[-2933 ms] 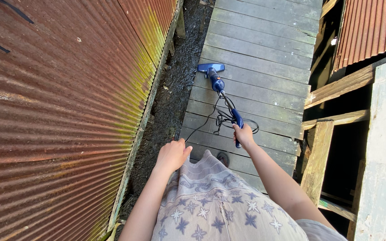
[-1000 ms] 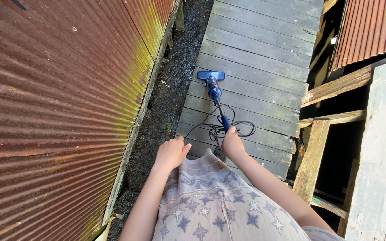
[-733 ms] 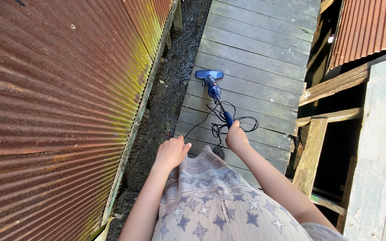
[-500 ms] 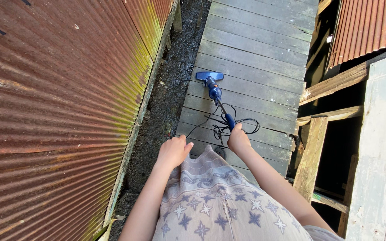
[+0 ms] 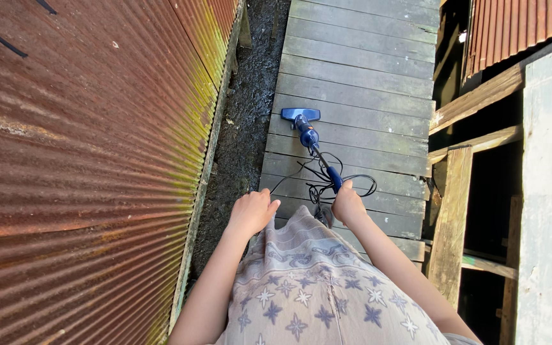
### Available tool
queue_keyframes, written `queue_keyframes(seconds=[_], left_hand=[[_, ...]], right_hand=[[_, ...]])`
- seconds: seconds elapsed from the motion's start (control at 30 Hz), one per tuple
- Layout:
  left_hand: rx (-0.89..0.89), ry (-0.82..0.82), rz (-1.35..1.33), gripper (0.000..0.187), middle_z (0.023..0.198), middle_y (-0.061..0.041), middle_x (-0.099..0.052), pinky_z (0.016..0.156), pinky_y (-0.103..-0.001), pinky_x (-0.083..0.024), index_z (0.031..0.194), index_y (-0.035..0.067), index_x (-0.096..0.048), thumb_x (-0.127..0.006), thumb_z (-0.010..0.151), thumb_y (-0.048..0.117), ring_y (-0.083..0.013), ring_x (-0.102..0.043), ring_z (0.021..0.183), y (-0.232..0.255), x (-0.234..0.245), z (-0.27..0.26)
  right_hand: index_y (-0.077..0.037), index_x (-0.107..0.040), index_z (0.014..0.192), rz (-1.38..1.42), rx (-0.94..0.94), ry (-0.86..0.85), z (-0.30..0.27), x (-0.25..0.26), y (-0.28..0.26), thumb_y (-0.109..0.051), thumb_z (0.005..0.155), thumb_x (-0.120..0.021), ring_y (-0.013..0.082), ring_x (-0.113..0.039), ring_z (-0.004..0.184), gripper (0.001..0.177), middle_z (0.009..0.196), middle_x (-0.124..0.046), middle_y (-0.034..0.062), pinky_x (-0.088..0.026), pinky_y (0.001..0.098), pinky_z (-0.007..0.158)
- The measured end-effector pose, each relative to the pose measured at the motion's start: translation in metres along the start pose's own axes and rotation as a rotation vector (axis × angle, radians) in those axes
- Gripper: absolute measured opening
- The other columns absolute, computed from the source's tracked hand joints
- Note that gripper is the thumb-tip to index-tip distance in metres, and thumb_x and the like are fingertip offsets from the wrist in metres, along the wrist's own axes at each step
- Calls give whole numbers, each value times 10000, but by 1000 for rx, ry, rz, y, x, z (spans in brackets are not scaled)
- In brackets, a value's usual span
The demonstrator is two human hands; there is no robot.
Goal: The person vacuums the floor of a narrow wooden walkway using a small handheld vacuum cleaner, moving the vacuum head across the wooden planks by hand.
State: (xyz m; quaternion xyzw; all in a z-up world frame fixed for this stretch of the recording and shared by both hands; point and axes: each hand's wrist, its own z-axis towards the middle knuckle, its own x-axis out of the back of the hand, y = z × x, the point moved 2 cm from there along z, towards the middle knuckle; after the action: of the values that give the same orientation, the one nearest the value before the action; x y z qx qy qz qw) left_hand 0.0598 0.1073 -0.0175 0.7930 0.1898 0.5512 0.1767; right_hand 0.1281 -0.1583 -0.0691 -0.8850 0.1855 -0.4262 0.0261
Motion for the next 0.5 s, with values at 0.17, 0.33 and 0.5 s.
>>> queue_keyframes(seconds=[0.17,0.33,0.5], left_hand=[[-38,12,28,398,862,-235,-723,730,-553,-571,960,16,-637,-625,965,414,-449,-715,845,-15,1,-3],[-33,18,8,385,848,-225,-729,731,-554,-570,948,26,-630,-622,969,410,-446,-717,833,-17,-4,-16],[-50,96,81,354,828,-204,-728,685,-524,-581,977,34,-623,-624,971,388,-418,-727,794,-3,-24,-31]], right_hand=[[56,-383,1149,-89,80,104,11,-39,14,-55,859,-701,470,-730,906,443,978,-712,352,-612,500,750],[39,-372,1134,-47,73,102,1,-44,16,-46,850,-697,473,-717,899,440,977,-698,348,-605,507,752],[41,-359,1129,14,14,7,-26,-32,20,-11,894,-630,424,-752,687,362,925,-708,332,-622,466,554]])
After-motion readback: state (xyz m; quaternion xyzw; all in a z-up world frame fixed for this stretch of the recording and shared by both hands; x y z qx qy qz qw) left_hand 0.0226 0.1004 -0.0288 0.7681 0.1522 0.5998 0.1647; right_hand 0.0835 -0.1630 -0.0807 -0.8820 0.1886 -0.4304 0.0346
